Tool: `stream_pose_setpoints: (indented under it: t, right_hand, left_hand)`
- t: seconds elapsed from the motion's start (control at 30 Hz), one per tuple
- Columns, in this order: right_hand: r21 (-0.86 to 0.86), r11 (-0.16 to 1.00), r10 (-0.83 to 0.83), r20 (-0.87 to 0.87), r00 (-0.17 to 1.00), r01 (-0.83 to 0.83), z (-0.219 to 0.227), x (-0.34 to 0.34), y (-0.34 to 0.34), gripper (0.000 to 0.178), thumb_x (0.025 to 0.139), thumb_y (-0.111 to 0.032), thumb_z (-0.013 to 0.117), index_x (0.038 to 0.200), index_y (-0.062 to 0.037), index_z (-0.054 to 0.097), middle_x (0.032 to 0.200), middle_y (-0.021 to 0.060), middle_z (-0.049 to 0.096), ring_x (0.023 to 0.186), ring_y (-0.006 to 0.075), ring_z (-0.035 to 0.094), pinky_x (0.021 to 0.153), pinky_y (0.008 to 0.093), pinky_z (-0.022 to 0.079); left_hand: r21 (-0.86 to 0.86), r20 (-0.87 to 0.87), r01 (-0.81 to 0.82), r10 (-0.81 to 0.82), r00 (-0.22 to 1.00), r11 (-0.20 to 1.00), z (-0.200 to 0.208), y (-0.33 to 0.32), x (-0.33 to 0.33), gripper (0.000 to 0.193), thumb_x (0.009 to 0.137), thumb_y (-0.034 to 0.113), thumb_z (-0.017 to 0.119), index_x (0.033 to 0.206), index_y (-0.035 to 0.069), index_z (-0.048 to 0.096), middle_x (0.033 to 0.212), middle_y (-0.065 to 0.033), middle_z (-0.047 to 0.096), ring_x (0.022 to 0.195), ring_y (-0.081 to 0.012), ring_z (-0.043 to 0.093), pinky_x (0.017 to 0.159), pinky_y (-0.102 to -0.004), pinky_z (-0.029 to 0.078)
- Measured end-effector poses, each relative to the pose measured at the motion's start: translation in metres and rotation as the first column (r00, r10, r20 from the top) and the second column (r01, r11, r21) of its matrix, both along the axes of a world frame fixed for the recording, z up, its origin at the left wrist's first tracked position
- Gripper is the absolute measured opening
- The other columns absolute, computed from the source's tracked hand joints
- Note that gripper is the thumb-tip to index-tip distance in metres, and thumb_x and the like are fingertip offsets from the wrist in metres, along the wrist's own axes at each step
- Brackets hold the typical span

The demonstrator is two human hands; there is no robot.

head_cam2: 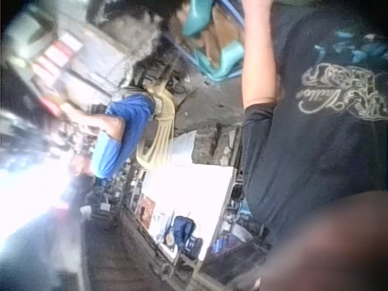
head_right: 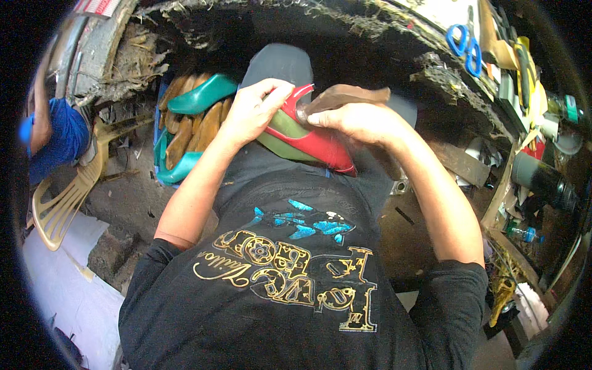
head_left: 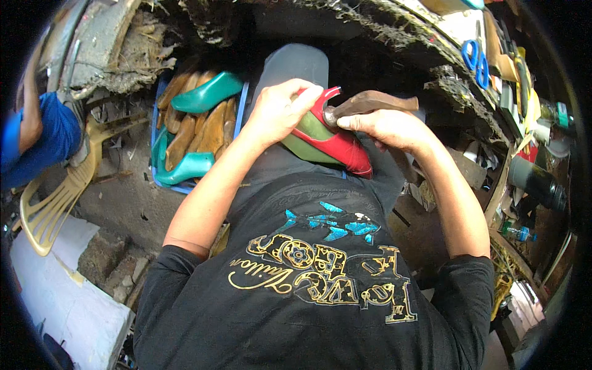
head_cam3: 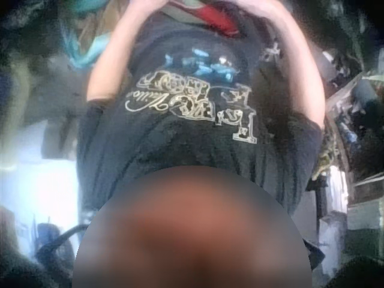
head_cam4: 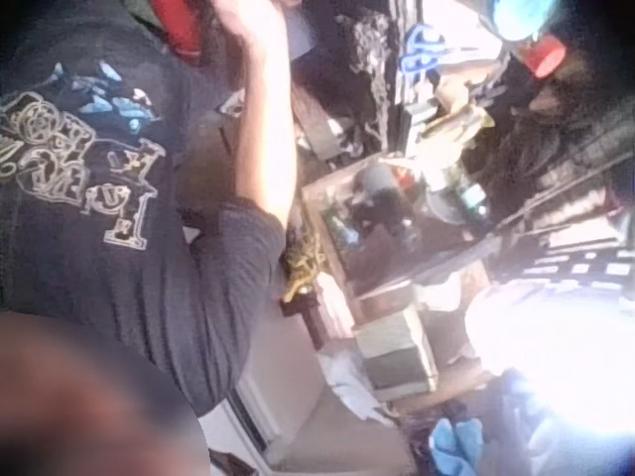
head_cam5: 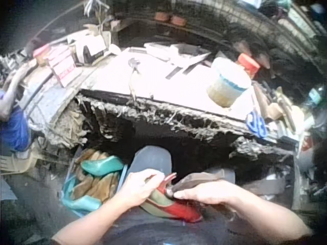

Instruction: The person repairs a red and green high-heeled shoe by hammering the sole and heel, then uses pliers to adjust the heel. They also hammer a flip-flop sole on a wooden block. The person works at a cluttered workbench with tools and shoe lasts visible.

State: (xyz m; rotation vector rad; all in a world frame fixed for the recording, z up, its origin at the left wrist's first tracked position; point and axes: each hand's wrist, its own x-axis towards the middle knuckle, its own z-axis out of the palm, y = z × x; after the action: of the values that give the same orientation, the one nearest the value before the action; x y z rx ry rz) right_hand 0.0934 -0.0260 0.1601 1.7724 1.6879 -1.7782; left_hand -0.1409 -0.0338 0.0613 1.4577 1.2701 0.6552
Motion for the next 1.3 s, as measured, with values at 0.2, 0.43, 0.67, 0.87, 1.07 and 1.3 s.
stream_pose_setpoints:
  t: [0.2, 0.43, 0.67, 0.87, 1.07, 1.3]
  right_hand:
    - [0.324, 0.839, -0.471, 0.035, 0.881, 0.436, 0.049, 0.006, -0.029, 0.056, 0.095, -0.059, 0.063, 0.109, -0.0058, 0.073, 0.06, -0.0005, 0.054, 0.051, 0.009, 0.055, 0.05, 0.0265, 0.047]
    - [0.235, 0.861, -0.447, -0.073, 0.891, 0.451, -0.008, -0.004, -0.053, 0.061, 0.093, -0.061, 0.065, 0.064, -0.0085, 0.057, 0.056, -0.0002, 0.054, 0.049, 0.0117, 0.054, 0.049, 0.0276, 0.044]
    - [0.077, 0.953, -0.287, -0.092, 0.953, 0.294, 0.009, 0.002, -0.051, 0.037, 0.098, -0.04, 0.064, 0.106, -0.0052, 0.074, 0.077, 0.0033, 0.065, 0.061, 0.0139, 0.06, 0.065, 0.0294, 0.052]
    - [0.193, 0.664, -0.615, -0.408, 0.675, 0.722, 0.006, 0.088, -0.082, 0.032, 0.095, -0.04, 0.073, 0.089, -0.0093, 0.067, 0.062, -0.0039, 0.053, 0.05, 0.005, 0.05, 0.044, 0.0218, 0.042]
    - [-0.041, 0.596, -0.69, -0.538, 0.484, 0.802, -0.019, 0.112, -0.116, 0.024, 0.097, -0.03, 0.072, 0.09, -0.0086, 0.064, 0.061, -0.0026, 0.052, 0.048, 0.0078, 0.049, 0.044, 0.0238, 0.042]
    - [0.075, 0.657, -0.631, -0.491, 0.601, 0.75, -0.031, 0.083, -0.143, 0.029, 0.092, -0.018, 0.075, 0.116, -0.0028, 0.07, 0.073, -0.0028, 0.058, 0.057, 0.0059, 0.053, 0.048, 0.024, 0.046]
  left_hand:
    - [0.016, -0.008, -0.039, 0.039, 0.999, 0.999, -0.005, 0.002, 0.001, 0.045, 0.1, 0.042, 0.063, 0.111, 0.0, 0.074, 0.095, -0.0153, 0.076, 0.091, -0.0199, 0.071, 0.083, -0.0342, 0.054]
    - [0.122, 0.009, -0.008, 0.007, 1.0, 0.993, -0.007, 0.001, 0.004, 0.04, 0.104, 0.036, 0.057, 0.106, 0.0, 0.073, 0.093, -0.0148, 0.075, 0.087, -0.0193, 0.07, 0.082, -0.0337, 0.053]
    - [-0.04, 0.021, 0.011, -0.01, 1.0, 0.999, 0.008, -0.002, 0.003, 0.03, 0.096, 0.029, 0.071, 0.106, 0.0, 0.074, 0.092, -0.0069, 0.075, 0.091, -0.0124, 0.068, 0.084, -0.0302, 0.053]
    - [0.209, 0.462, 0.117, -0.204, 0.863, 0.971, 0.03, -0.003, -0.009, 0.03, 0.082, 0.012, 0.083, 0.108, 0.0, 0.075, 0.101, -0.0099, 0.075, 0.101, -0.0176, 0.069, 0.093, -0.033, 0.053]
    - [0.006, -0.024, 0.685, -0.685, 0.728, 0.728, 0.007, 0.008, 0.016, 0.068, 0.088, 0.034, 0.082, 0.144, 0.005, 0.056, 0.144, -0.0144, 0.058, 0.131, -0.0254, 0.056, 0.113, -0.0369, 0.042]
    - [-0.422, 0.168, 0.866, -0.916, 0.364, 0.267, 0.0, 0.046, 0.079, 0.091, 0.069, 0.056, 0.089, 0.135, -0.001, 0.062, 0.12, -0.0143, 0.072, 0.109, -0.0225, 0.068, 0.096, -0.0347, 0.052]
